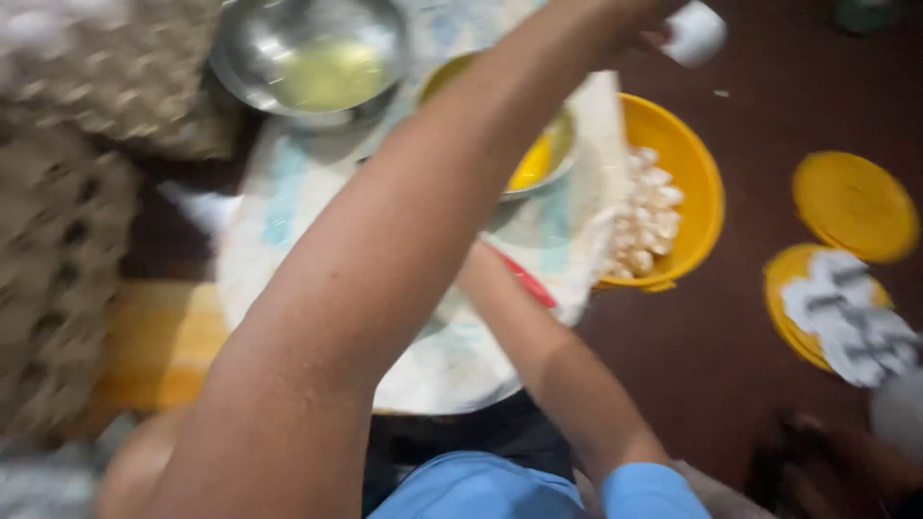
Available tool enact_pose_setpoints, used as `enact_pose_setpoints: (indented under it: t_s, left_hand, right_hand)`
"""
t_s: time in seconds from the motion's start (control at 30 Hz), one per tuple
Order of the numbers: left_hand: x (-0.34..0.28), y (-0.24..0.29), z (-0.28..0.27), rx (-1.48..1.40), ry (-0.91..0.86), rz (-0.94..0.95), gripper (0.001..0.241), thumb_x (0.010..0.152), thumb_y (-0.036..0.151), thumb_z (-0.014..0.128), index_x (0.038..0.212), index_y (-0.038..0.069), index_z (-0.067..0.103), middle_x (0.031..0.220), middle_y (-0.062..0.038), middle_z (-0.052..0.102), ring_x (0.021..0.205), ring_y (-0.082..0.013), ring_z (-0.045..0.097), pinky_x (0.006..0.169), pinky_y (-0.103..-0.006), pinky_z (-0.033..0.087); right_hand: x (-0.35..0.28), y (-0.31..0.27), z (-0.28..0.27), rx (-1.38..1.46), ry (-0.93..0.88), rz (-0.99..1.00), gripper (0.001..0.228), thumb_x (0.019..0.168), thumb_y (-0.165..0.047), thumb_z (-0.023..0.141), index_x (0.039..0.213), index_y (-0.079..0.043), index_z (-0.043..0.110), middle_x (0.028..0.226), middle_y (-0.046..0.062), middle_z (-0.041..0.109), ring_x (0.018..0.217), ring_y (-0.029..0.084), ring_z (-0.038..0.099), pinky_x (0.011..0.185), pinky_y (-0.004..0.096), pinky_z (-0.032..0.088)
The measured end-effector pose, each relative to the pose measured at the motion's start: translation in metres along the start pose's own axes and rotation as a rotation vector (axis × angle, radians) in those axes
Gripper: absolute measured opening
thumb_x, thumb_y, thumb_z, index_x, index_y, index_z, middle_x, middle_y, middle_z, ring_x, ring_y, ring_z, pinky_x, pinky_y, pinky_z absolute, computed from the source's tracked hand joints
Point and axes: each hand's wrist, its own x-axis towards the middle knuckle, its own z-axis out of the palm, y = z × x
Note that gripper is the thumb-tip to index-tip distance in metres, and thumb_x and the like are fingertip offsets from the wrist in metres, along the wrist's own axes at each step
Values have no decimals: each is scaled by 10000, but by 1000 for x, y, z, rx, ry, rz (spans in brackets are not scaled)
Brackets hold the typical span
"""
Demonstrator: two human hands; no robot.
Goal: Cracking eggs and separating the yolks from the whites into different bowls at a fast pace.
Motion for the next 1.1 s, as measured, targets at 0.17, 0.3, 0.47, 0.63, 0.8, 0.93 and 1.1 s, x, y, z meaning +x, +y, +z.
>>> enact_pose_setpoints:
  t_s: [0.17, 0.3, 0.47, 0.63, 0.8, 0.93, 1.1]
  left_hand:
    - [-43, -46, -70, 387, 163, 415, 409, 699, 353, 592, 1037, 181, 744, 1013, -98, 791, 853, -238, 740, 749, -374, 550]
    - [-154, -99, -171, 624, 233, 232, 148, 830, 241, 489, 764, 119, 541, 738, -96, 628, 684, -288, 552, 609, -481, 370]
    - [-225, -189, -181, -79, 363, -389, 245, 847, 342, 559, 906, 107, 595, 766, -134, 646, 607, -214, 627, 507, -378, 478]
    - [-221, -191, -152, -519, 337, -511, 329, 885, 326, 696, 994, 16, 703, 732, -130, 606, 577, -283, 685, 527, -409, 634]
    - [-232, -151, -145, -567, 341, -768, 432, 1054, 303, 540, 1356, -5, 548, 1139, -279, 633, 791, -382, 783, 773, -478, 654]
    - [-240, -142, -152, -612, 356, -786, 424, 1067, 306, 524, 1338, -17, 561, 1227, -281, 619, 987, -411, 753, 828, -499, 637]
    - [-247, -155, -160, -774, 332, -645, 393, 1076, 277, 468, 1193, -86, 561, 1000, -282, 655, 737, -388, 741, 689, -504, 664]
  right_hand:
    - [-10, -11, 13, -108, 5, 124, 441, 719, 196, 469, 1112, 94, 641, 1259, 248, 659, 1164, 448, 653, 951, 596, 598]
    - [-30, -34, 51, -195, 154, 181, 413, 694, 245, 473, 1067, 152, 625, 1093, 272, 621, 1082, 462, 662, 973, 599, 619]
    - [-31, -37, 49, -135, -6, 163, 576, 670, 245, 462, 1230, 171, 576, 1141, 335, 630, 1113, 477, 655, 1050, 619, 542]
    - [-30, -45, 72, -205, 57, 161, 585, 742, 249, 474, 1296, 118, 608, 1205, 295, 620, 1097, 492, 683, 975, 667, 540]
    - [-22, -49, 74, -610, 99, 195, 536, 831, 216, 432, 1348, 129, 540, 1283, 334, 592, 1116, 530, 668, 932, 638, 557]
    - [-26, -52, 110, -730, 113, 208, 520, 841, 212, 418, 1338, 137, 553, 1261, 364, 615, 1073, 550, 681, 903, 639, 567]
    - [-46, -66, 174, -1178, 39, 83, 518, 807, 176, 364, 1268, 151, 598, 1136, 373, 655, 797, 428, 760, 670, 502, 655]
